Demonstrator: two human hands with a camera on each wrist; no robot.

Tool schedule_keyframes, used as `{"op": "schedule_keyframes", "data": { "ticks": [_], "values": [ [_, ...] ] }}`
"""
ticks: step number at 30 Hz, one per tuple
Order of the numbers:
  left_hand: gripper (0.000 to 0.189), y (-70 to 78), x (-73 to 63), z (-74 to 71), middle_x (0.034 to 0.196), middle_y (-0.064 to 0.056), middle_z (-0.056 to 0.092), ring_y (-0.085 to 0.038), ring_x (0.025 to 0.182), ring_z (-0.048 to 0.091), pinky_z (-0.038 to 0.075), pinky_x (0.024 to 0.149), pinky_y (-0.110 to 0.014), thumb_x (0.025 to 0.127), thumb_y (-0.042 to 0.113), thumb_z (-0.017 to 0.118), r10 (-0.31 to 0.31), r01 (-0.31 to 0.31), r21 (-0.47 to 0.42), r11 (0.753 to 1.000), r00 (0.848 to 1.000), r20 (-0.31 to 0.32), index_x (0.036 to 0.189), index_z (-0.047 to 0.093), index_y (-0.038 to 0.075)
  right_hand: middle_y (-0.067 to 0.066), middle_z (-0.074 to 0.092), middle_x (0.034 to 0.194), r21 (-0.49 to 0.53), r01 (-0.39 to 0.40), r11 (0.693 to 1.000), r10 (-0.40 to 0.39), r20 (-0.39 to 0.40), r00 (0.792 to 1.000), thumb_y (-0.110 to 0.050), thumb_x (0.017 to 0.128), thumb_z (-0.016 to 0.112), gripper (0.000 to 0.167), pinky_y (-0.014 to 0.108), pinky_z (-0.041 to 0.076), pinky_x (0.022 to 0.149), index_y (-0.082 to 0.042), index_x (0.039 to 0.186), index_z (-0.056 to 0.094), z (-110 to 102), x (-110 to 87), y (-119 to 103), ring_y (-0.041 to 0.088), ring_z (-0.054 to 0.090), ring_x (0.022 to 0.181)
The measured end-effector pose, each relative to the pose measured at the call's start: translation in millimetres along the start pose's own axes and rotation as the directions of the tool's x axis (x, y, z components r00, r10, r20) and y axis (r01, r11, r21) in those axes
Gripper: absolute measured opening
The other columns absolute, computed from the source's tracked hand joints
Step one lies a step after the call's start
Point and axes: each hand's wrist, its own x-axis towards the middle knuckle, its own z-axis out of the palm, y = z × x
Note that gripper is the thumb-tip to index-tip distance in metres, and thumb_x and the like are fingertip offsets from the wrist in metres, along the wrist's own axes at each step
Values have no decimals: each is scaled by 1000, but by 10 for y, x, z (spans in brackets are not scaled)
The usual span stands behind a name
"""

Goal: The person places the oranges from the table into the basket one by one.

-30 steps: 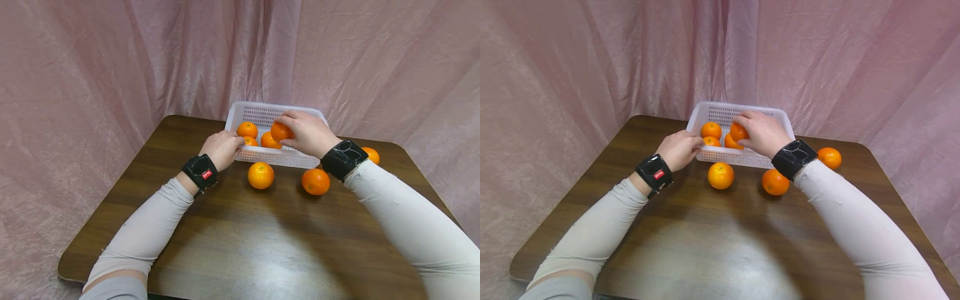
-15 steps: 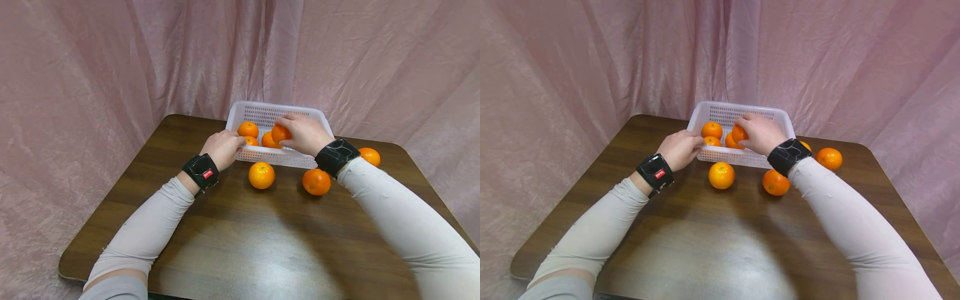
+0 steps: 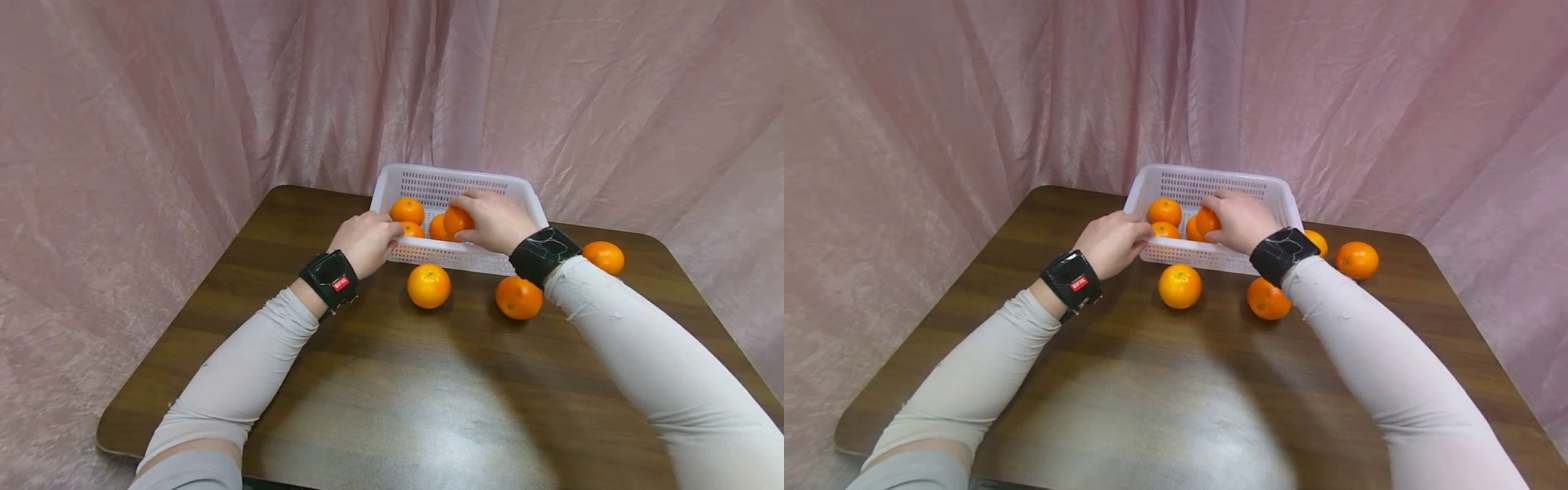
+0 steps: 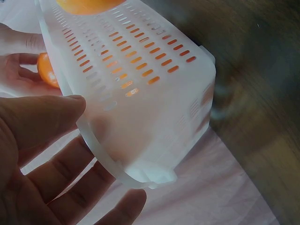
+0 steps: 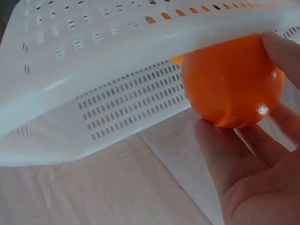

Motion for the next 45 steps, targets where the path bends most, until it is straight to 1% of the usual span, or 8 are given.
{"op": "schedule_keyframes", "data": {
  "ticks": [12, 19, 24, 32, 37, 41, 43, 45],
  "values": [
    [20, -4, -2, 0, 110, -7, 78, -32, 98, 70, 60, 86, -47, 103, 18, 81, 2, -2, 10, 1000, 1000, -3, 122, 83, 12, 23, 61, 151, -12, -16, 1000, 16, 16, 1000, -24, 97, 87, 62, 60, 47, 114, -2, 150, 63, 68, 35, 13, 44, 59, 135],
    [19, -11, -6, 9, 109, -8, 78, -31, 98, 71, 60, 86, -46, 103, 18, 81, 5, -5, 4, 1000, 1000, -10, 121, 83, 12, 24, 61, 150, 7, -15, 1000, 15, 22, 1000, -24, 97, 87, 63, 59, 48, 113, -1, 150, 63, 114, 68, 30, 44, 60, 134],
    [18, -12, -5, 11, 108, -8, 78, -31, 98, 71, 60, 86, -46, 103, 17, 81, 7, -7, -1, 1000, 1000, -17, 120, 83, 12, 24, 61, 151, 23, -49, 999, 48, 44, 998, -26, 98, 87, 64, 59, 49, 112, -2, 151, 62, 138, 97, 39, 43, 61, 132],
    [17, -10, 3, 7, 106, -8, 78, -31, 97, 71, 60, 85, -45, 103, 17, 80, 8, -8, 0, 1000, 1000, -18, 119, 83, 12, 24, 62, 141, 78, -72, 994, 66, 73, 995, -25, 96, 87, 63, 56, 49, 112, -1, 150, 64, 179, 150, 68, 41, 63, 123],
    [17, -13, 5, 3, 106, -8, 78, -31, 96, 70, 60, 85, -45, 104, 17, 80, 8, -8, -2, 1000, 1000, -17, 119, 83, 11, 21, 59, 132, 110, -82, 991, 72, 93, 993, -25, 97, 85, 58, 54, 51, 106, -2, 147, 67, 180, 167, 75, 39, 62, 116],
    [17, -21, 0, 13, 106, -7, 78, -31, 97, 70, 60, 85, -45, 104, 16, 80, 6, -6, -5, 1000, 1000, -15, 119, 83, 12, 19, 57, 123, 129, -90, 987, 75, 123, 990, -25, 98, 84, 53, 52, 51, 99, -4, 144, 70, 174, 184, 67, 37, 60, 108],
    [17, -25, -1, 20, 107, -7, 78, -31, 97, 71, 60, 85, -45, 103, 16, 80, 7, -7, -4, 1000, 1000, -17, 119, 83, 12, 19, 57, 121, 129, -87, 988, 69, 136, 988, -26, 98, 84, 52, 51, 50, 97, -4, 143, 70, 181, 200, 74, 37, 59, 106],
    [17, -28, 0, 26, 107, -7, 78, -31, 96, 71, 60, 85, -45, 103, 16, 80, 7, -7, -2, 1000, 1000, -18, 119, 83, 12, 20, 59, 122, 125, -81, 989, 62, 147, 987, -25, 98, 84, 52, 51, 50, 98, -3, 143, 70, 199, 227, 93, 37, 59, 107]
  ]
}}
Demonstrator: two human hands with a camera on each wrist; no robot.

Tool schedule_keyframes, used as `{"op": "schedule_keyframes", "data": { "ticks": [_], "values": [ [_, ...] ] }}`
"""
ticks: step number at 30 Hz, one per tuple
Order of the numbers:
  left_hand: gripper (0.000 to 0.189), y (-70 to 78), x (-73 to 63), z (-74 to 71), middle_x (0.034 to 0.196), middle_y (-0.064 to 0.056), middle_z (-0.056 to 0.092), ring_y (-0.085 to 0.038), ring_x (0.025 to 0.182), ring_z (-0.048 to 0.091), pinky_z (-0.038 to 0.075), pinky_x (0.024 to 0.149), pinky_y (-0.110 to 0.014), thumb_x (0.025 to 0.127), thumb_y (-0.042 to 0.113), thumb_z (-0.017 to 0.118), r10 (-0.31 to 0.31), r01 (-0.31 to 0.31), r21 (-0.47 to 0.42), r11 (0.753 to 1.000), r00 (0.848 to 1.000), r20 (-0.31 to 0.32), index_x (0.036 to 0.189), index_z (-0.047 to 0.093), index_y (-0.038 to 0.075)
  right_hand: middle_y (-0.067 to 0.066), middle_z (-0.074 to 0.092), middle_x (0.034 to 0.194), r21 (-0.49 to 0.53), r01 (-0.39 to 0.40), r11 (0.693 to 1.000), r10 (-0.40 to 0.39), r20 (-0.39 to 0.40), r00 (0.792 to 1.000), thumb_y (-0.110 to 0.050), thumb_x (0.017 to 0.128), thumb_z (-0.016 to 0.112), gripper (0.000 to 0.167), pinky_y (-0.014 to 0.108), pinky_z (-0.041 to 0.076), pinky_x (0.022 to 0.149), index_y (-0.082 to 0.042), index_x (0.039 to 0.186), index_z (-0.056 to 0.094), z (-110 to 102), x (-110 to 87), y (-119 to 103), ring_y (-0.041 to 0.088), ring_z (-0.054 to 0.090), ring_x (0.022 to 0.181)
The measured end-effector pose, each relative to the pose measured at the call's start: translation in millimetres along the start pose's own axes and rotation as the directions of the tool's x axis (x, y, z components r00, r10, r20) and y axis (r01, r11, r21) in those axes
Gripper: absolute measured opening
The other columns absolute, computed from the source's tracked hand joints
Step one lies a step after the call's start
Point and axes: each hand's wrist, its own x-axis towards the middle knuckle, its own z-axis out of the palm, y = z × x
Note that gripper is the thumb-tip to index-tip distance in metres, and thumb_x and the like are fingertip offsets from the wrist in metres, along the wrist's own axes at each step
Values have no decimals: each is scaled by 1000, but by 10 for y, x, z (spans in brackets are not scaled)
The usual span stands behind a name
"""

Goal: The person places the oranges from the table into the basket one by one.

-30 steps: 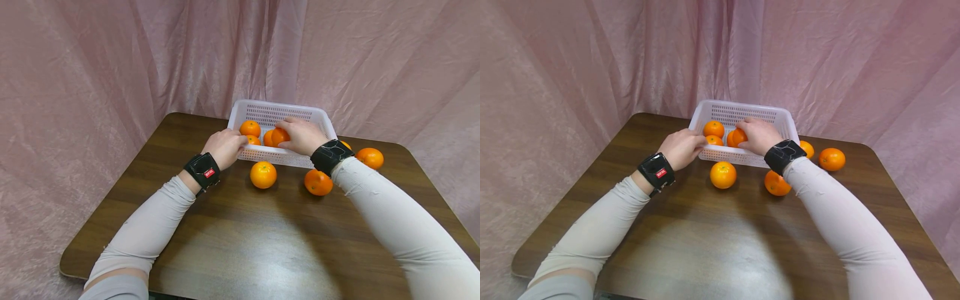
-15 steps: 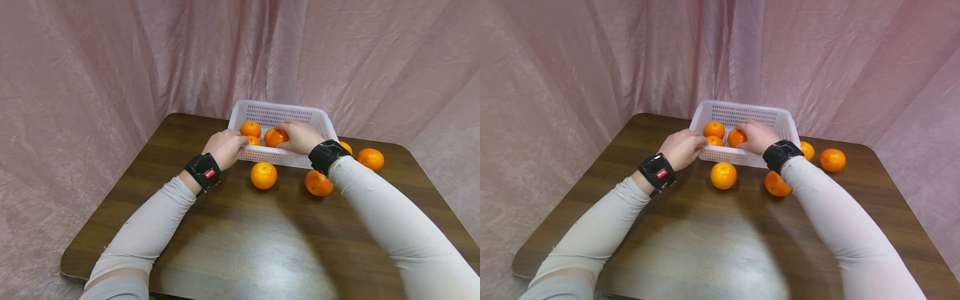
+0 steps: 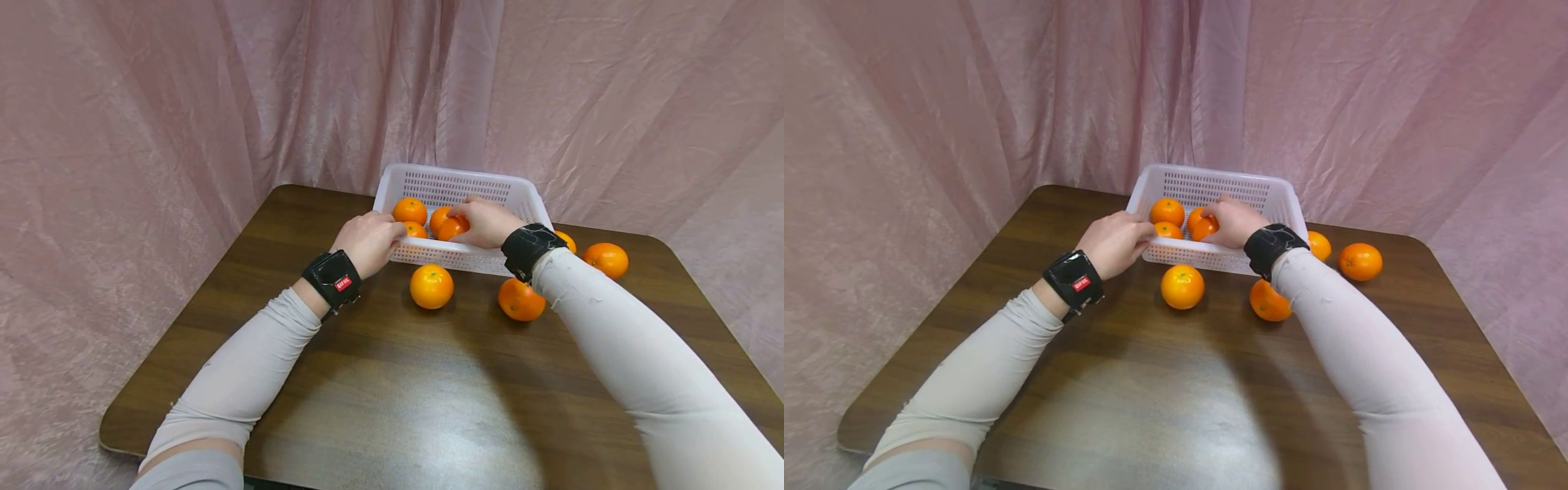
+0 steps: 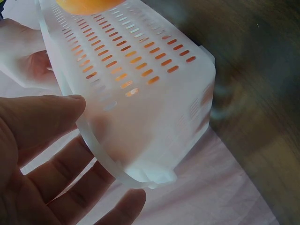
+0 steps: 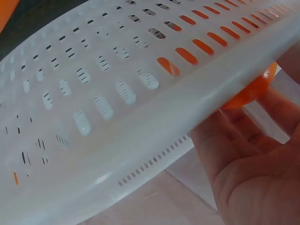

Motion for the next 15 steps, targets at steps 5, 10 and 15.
{"op": "schedule_keyframes", "data": {
  "ticks": [5, 10, 15],
  "values": [
    [17, -1, 6, 11, 106, -7, 78, -31, 96, 71, 60, 84, -46, 102, 16, 81, 0, 0, -1, 1000, 1000, -10, 119, 84, 12, 21, 65, 125, -3, 22, 1000, -22, 18, 1000, -25, 98, 83, 51, 52, 49, 104, -1, 141, 70, 19, 72, 48, 38, 60, 112],
    [16, 0, 4, 19, 105, -7, 78, -31, 96, 71, 60, 84, -46, 102, 16, 81, 4, -4, -4, 1000, 1000, -17, 118, 84, 12, 21, 71, 124, 48, 37, 998, -38, 33, 999, -22, 98, 84, 49, 53, 48, 107, 2, 138, 71, 19, 100, 65, 39, 62, 113],
    [13, 1, -1, 0, 104, -6, 78, -31, 95, 71, 60, 82, -47, 102, 14, 80, 9, -9, -1, 1000, 1000, -15, 115, 84, 13, 24, 74, 125, 100, 55, 993, -59, 34, 998, -16, 96, 82, 48, 54, 50, 109, 7, 137, 70, 18, 116, 89, 40, 66, 115]
  ]
}}
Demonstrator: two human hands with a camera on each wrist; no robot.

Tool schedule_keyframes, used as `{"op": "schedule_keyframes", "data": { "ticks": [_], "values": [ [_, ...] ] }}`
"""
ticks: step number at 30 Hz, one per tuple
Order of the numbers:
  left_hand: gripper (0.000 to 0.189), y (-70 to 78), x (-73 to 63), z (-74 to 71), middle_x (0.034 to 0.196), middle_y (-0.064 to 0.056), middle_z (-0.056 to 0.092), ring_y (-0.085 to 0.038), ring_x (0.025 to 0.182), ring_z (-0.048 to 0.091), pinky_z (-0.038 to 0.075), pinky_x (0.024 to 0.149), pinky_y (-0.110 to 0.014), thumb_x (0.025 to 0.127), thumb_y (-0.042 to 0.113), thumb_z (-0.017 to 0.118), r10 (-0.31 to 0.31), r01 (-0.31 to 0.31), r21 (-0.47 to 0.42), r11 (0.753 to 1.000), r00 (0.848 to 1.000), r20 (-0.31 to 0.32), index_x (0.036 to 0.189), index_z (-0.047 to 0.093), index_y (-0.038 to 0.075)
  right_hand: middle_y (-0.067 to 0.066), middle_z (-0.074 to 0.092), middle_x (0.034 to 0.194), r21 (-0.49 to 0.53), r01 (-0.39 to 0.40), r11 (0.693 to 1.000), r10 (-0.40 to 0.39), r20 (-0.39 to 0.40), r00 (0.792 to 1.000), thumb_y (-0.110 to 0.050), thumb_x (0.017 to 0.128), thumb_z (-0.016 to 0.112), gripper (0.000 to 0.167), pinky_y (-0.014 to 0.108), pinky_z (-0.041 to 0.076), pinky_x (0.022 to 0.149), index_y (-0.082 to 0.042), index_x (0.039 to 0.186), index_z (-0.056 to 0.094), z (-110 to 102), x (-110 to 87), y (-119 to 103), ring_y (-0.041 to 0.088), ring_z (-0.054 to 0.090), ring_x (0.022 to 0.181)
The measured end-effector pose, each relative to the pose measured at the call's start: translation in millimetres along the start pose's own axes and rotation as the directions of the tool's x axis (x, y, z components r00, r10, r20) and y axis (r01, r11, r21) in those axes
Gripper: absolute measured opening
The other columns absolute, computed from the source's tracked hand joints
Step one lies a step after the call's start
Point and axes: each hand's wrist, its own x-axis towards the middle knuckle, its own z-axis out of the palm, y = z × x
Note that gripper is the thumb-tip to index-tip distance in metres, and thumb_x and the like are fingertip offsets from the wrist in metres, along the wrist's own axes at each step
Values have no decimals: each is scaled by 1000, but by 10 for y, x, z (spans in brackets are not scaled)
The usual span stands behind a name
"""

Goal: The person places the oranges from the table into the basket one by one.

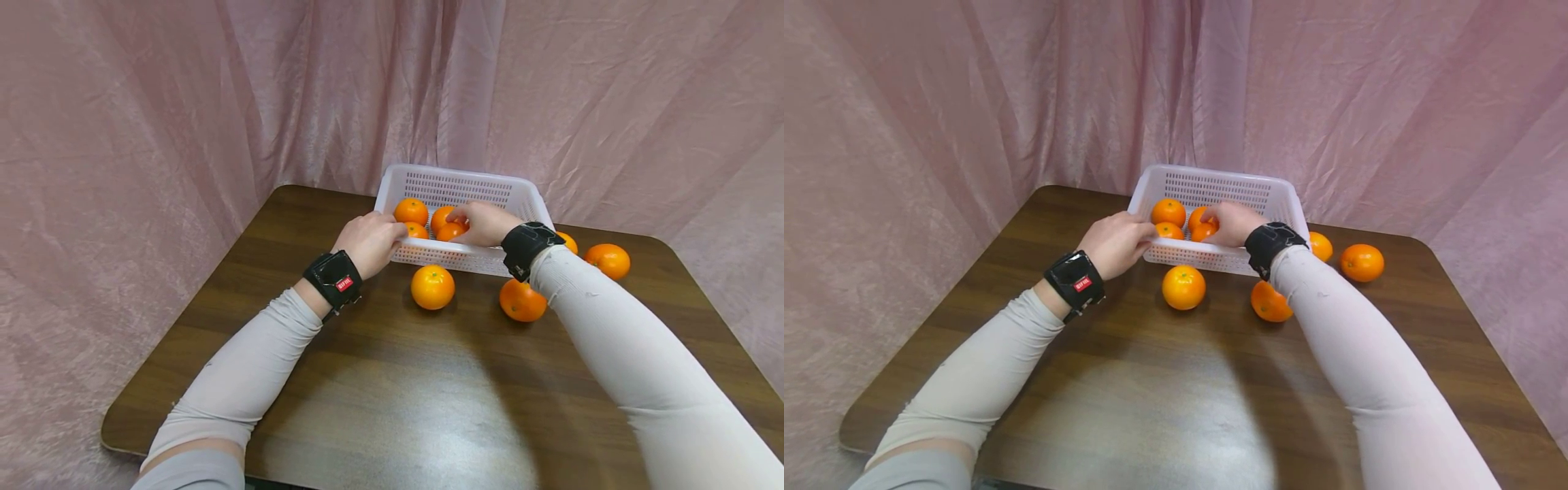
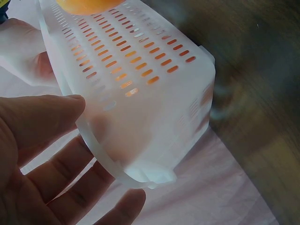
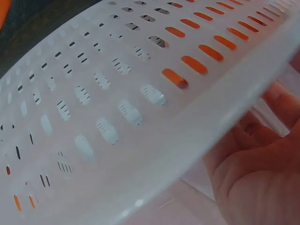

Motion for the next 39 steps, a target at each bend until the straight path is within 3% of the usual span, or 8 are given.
{"op": "schedule_keyframes", "data": {
  "ticks": [13, 21, 39],
  "values": [
    [11, 2, 0, -8, 101, -5, 77, -31, 93, 70, 58, 80, -46, 103, 13, 79, 4, -4, -2, 1000, 1000, 10, 113, 83, 13, 22, 72, 133, 24, -75, 997, 74, 50, 996, -20, 101, 82, 48, 55, 46, 114, 3, 141, 71, 21, 22, 5, 40, 63, 120],
    [16, 10, 5, -28, 106, -5, 77, -31, 96, 71, 59, 83, -46, 103, 16, 80, 0, 0, 5, 1000, 1000, 28, 118, 84, 13, 25, 73, 131, 10, -67, 998, 67, 28, 997, -19, 100, 81, 47, 55, 47, 113, 4, 140, 71, 53, 41, 42, 42, 65, 123],
    [11, 15, -8, -29, 103, -5, 78, -31, 95, 71, 59, 82, -46, 103, 14, 80, 4, -4, -4, 1000, 1000, 10, 114, 83, 12, 26, 72, 135, 24, -90, 996, 90, 30, 996, -23, 103, 78, 46, 56, 48, 113, 3, 141, 70, 90, 35, 71, 44, 65, 130]
  ]
}}
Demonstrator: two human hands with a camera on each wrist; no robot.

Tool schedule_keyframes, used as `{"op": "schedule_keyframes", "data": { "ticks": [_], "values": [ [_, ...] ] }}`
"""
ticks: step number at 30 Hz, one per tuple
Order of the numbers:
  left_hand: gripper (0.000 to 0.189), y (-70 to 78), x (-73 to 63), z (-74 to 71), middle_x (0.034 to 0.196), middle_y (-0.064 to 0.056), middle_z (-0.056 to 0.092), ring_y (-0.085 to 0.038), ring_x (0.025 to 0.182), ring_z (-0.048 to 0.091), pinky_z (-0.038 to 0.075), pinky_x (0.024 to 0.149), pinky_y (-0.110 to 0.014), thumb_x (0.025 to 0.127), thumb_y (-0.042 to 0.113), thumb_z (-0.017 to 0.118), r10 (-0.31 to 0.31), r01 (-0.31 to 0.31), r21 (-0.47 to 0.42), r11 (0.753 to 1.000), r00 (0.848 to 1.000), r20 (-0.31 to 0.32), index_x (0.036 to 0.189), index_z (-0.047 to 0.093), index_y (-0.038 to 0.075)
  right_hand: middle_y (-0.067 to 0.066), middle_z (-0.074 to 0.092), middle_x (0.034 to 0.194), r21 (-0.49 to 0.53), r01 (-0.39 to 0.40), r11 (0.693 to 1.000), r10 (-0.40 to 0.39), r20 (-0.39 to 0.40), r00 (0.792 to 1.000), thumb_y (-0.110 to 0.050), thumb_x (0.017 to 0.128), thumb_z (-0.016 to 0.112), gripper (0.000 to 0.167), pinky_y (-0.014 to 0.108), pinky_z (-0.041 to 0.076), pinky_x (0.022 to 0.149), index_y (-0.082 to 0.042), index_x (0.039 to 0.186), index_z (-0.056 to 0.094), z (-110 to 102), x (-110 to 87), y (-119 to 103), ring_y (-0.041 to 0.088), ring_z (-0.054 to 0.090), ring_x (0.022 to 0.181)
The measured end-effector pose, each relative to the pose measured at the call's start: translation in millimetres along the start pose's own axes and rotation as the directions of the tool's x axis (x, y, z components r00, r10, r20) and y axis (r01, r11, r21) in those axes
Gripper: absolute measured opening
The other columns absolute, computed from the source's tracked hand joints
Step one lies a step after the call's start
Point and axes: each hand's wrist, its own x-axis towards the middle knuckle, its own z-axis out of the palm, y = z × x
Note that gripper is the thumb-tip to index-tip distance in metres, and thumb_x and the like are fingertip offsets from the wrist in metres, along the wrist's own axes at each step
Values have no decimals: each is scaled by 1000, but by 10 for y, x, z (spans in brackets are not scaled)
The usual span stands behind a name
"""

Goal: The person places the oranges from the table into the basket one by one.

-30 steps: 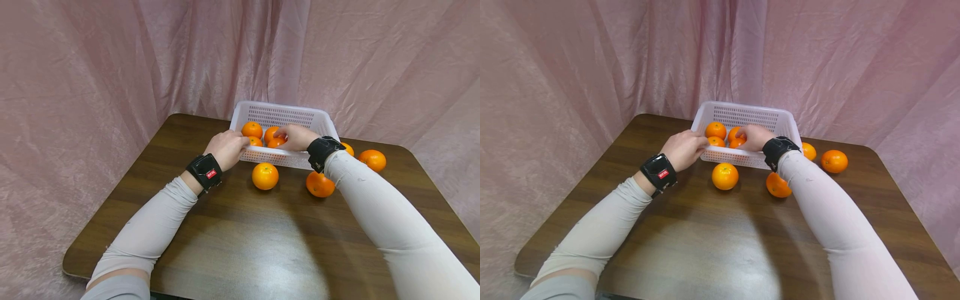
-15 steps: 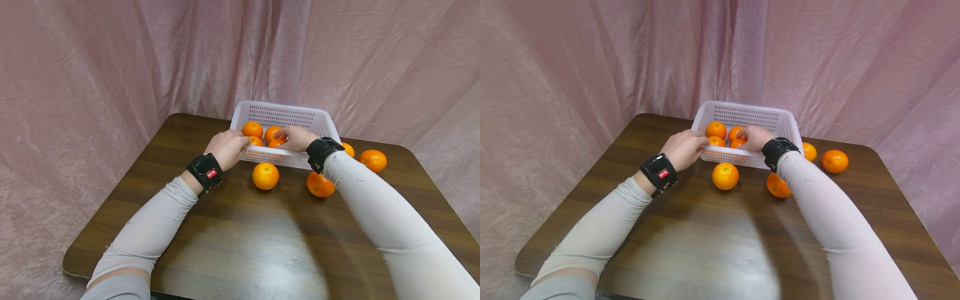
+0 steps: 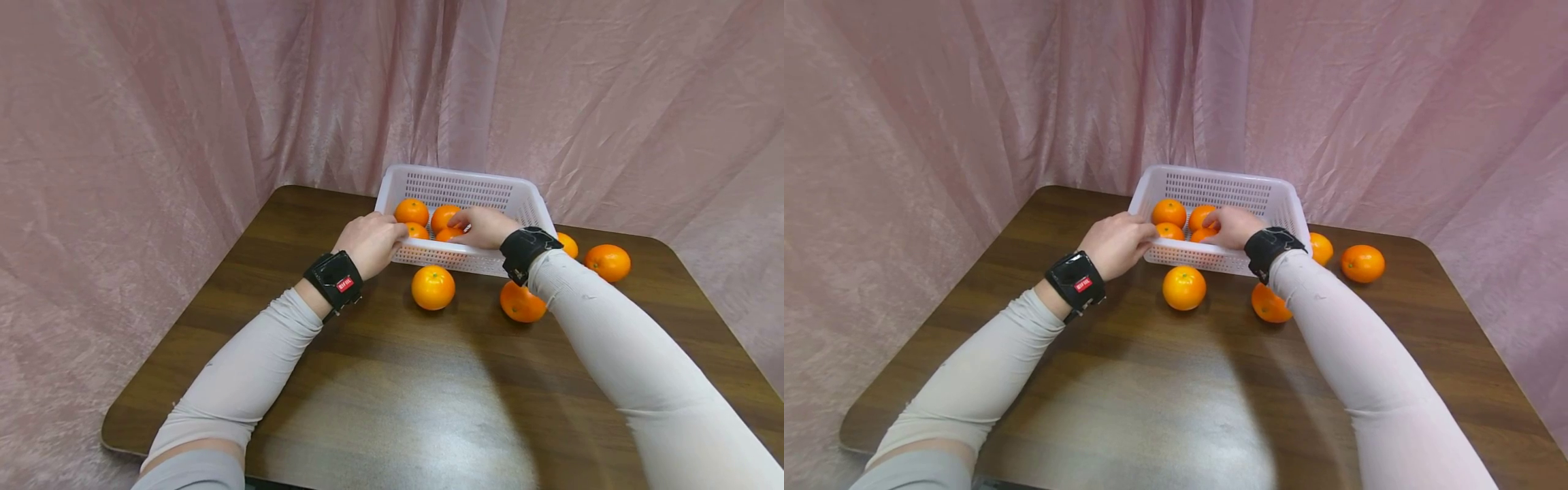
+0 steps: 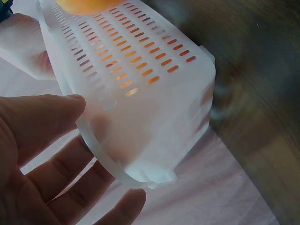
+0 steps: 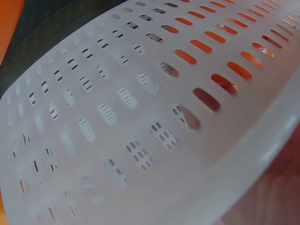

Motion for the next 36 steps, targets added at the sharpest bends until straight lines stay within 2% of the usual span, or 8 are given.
{"op": "schedule_keyframes", "data": {
  "ticks": [17, 31, 36],
  "values": [
    [13, 14, 3, 1, 104, -6, 78, -31, 94, 71, 60, 81, -46, 103, 14, 80, 3, -2, 12, 1000, 1000, -10, 115, 83, 12, 26, 72, 135, 15, -9, 1000, 9, -17, 1000, -23, 102, 80, 49, 56, 48, 114, 4, 142, 69, -28, -60, -1, 44, 65, 130],
    [15, 4, 3, 7, 106, -6, 78, -31, 96, 71, 60, 83, -46, 103, 16, 80, 1, -1, 16, 1000, 1000, -1, 117, 84, 13, 24, 68, 144, 37, -48, 998, 49, -39, 998, -33, 106, 76, 54, 57, 47, 115, 0, 147, 66, -95, -170, -31, 41, 63, 131],
    [15, 7, 5, 5, 106, -6, 78, -31, 96, 71, 60, 83, -46, 104, 16, 80, -3, 3, 13, 1000, 1000, 2, 118, 83, 13, 26, 64, 149, 20, -38, 999, 39, -65, 997, -37, 107, 74, 58, 58, 46, 116, -1, 151, 63, -113, -233, -57, 44, 61, 136]
  ]
}}
